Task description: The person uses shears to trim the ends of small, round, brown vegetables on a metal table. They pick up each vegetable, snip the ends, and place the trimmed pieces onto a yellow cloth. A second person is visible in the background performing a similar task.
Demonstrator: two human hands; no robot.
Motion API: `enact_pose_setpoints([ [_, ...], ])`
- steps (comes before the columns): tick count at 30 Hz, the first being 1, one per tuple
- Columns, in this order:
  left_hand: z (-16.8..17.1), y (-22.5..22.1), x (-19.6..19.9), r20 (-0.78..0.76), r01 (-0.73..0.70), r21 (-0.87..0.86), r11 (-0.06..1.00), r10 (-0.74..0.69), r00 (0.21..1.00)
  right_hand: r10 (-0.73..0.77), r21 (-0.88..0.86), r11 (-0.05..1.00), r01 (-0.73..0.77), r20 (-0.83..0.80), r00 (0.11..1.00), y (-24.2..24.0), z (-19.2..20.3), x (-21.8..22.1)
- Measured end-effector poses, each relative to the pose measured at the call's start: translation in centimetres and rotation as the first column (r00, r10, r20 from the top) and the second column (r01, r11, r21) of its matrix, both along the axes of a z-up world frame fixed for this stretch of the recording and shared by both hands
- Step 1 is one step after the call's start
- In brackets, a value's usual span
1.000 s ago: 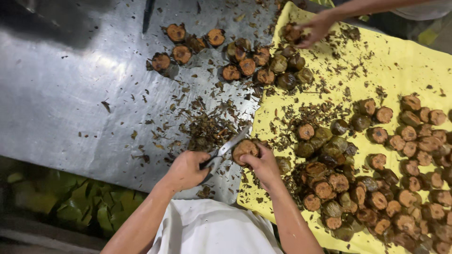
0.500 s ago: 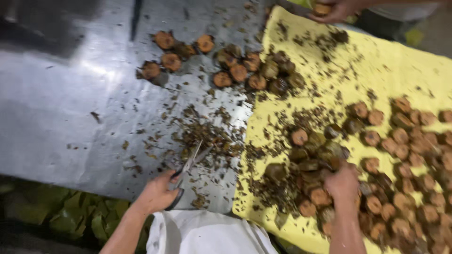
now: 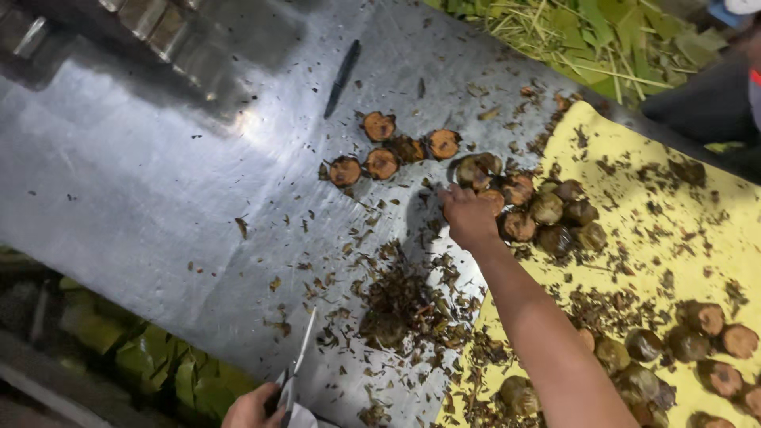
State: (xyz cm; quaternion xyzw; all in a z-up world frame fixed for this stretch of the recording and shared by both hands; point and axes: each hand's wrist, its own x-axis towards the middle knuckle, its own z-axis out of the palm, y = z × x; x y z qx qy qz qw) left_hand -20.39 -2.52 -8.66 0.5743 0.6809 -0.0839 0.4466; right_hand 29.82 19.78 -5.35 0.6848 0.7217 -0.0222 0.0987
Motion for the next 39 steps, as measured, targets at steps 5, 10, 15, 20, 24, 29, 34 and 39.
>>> enact_pose_setpoints([
  [5,5.0,2.3,2.2,-0.055,-0.112,-0.111,0.987,0.107,0.993,0.036,-0.312,0.950,-0.023,0.036,0.999,-3.6,-0.7,0.9],
  [10,9.4,4.8,8.9,0.135,0.069,0.321,0.945,-0.118,0.984,-0.706,-0.584,0.643,0.496,-0.703,0.086,-12.7,0.7,-1.3],
  [15,11.8,4.0,16.4,0.135,0.226,0.472,0.852,-0.323,0.937,-0.457,-0.671,0.511,0.537,-0.741,-0.491,-19.0,3.9,-9.2],
  [20,13.1,3.6,19.1,0.113,0.287,0.326,0.901,-0.339,0.934,-0.325,-0.330,0.585,0.741,-0.932,-0.159,-21.5,6.9,-13.8],
  [24,13.2,3.1,18.6,0.167,0.314,0.288,0.905,-0.370,0.914,-0.190,-0.139,0.668,0.731,-0.982,-0.013,-22.5,7.9,-14.2],
  [29,12.7,2.0,19.0,0.318,0.157,0.371,0.915,-0.284,0.905,-0.184,-0.162,0.649,0.743,-0.981,-0.053,-22.8,7.9,-13.6],
  [34,13.0,1.6,18.6,0.360,-0.012,0.071,0.997,-0.015,0.933,-0.297,-0.577,0.428,0.696,-0.817,-0.494,-23.4,7.3,-12.3],
  [39,13.3,3.3,16.3,0.262,0.061,0.193,0.979,-0.112,0.958,-0.310,-0.602,0.427,0.675,-0.799,-0.516,-25.2,7.0,-9.6],
])
